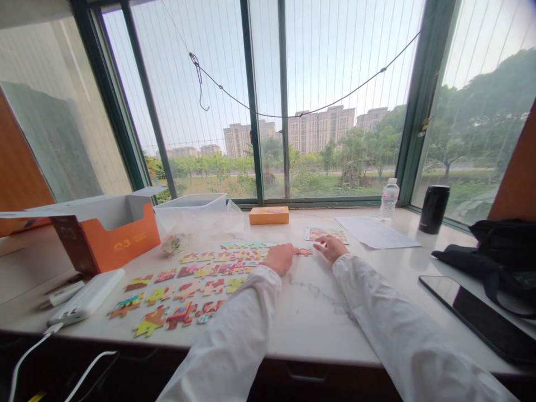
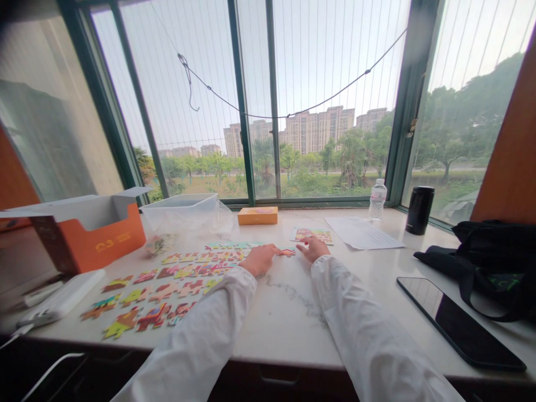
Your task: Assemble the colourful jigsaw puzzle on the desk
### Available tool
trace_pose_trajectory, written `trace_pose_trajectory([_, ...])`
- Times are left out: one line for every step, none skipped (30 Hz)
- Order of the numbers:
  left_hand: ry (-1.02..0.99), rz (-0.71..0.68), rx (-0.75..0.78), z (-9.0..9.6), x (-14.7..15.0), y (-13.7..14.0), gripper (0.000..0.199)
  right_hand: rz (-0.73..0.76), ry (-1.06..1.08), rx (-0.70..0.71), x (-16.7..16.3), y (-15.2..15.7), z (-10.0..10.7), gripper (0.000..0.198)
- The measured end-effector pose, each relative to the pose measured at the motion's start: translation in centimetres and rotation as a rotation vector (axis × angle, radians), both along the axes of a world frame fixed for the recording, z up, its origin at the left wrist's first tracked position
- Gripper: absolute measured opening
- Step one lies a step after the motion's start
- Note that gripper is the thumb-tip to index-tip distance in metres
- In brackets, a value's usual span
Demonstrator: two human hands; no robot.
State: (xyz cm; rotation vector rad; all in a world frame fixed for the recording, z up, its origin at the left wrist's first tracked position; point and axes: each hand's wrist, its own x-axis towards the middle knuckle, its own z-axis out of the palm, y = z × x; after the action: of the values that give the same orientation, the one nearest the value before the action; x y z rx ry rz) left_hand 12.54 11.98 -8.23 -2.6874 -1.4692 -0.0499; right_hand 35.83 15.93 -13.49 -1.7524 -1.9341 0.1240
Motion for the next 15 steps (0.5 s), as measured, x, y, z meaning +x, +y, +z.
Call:
trace_pose_trajectory([0.000, -0.004, 0.002, -0.06, 0.00, 0.04, 0.056, -0.052, -0.030, 0.006, 0.28, -0.12, 0.26, 0.041])
trace_pose_trajectory([-0.001, -0.007, 0.004, -0.11, 0.00, 0.07, 0.055, -0.110, -0.068, 0.005, 0.53, -0.26, 0.48, 0.042])
trace_pose_trajectory([-0.001, -0.009, 0.004, -0.16, 0.02, 0.10, 0.055, -0.168, -0.107, -0.007, 0.75, -0.39, 0.65, 0.044])
trace_pose_trajectory([-0.001, -0.011, 0.003, -0.19, 0.05, 0.13, 0.055, -0.215, -0.143, -0.030, 0.90, -0.50, 0.74, 0.045])
trace_pose_trajectory([-0.001, -0.012, 0.001, -0.21, 0.08, 0.15, 0.054, -0.250, -0.172, -0.062, 0.98, -0.59, 0.77, 0.046])
trace_pose_trajectory([-0.001, -0.013, -0.001, -0.22, 0.11, 0.17, 0.054, -0.272, -0.193, -0.096, 1.00, -0.66, 0.75, 0.047])
trace_pose_trajectory([0.000, -0.013, -0.003, -0.22, 0.13, 0.18, 0.053, -0.283, -0.206, -0.124, 0.97, -0.69, 0.68, 0.048])
trace_pose_trajectory([0.001, -0.013, -0.004, -0.22, 0.14, 0.18, 0.053, -0.285, -0.207, -0.139, 0.91, -0.69, 0.59, 0.048])
trace_pose_trajectory([0.002, -0.014, -0.005, -0.22, 0.13, 0.18, 0.053, -0.285, -0.199, -0.142, 0.85, -0.66, 0.48, 0.048])
trace_pose_trajectory([0.002, -0.015, -0.005, -0.22, 0.12, 0.17, 0.053, -0.282, -0.187, -0.138, 0.80, -0.60, 0.38, 0.047])
trace_pose_trajectory([0.003, -0.016, -0.005, -0.21, 0.10, 0.15, 0.053, -0.279, -0.173, -0.129, 0.77, -0.52, 0.28, 0.047])
trace_pose_trajectory([0.003, -0.017, -0.005, -0.21, 0.08, 0.12, 0.054, -0.275, -0.158, -0.117, 0.79, -0.43, 0.19, 0.047])
trace_pose_trajectory([0.002, -0.018, -0.004, -0.19, 0.06, 0.08, 0.054, -0.270, -0.144, -0.105, 0.84, -0.34, 0.12, 0.047])
trace_pose_trajectory([0.002, -0.018, -0.003, -0.16, 0.05, 0.03, 0.054, -0.265, -0.132, -0.092, 0.92, -0.25, 0.06, 0.046])
trace_pose_trajectory([0.002, -0.017, -0.002, -0.13, 0.04, -0.02, 0.053, -0.259, -0.120, -0.077, 1.02, -0.17, 0.02, 0.046])
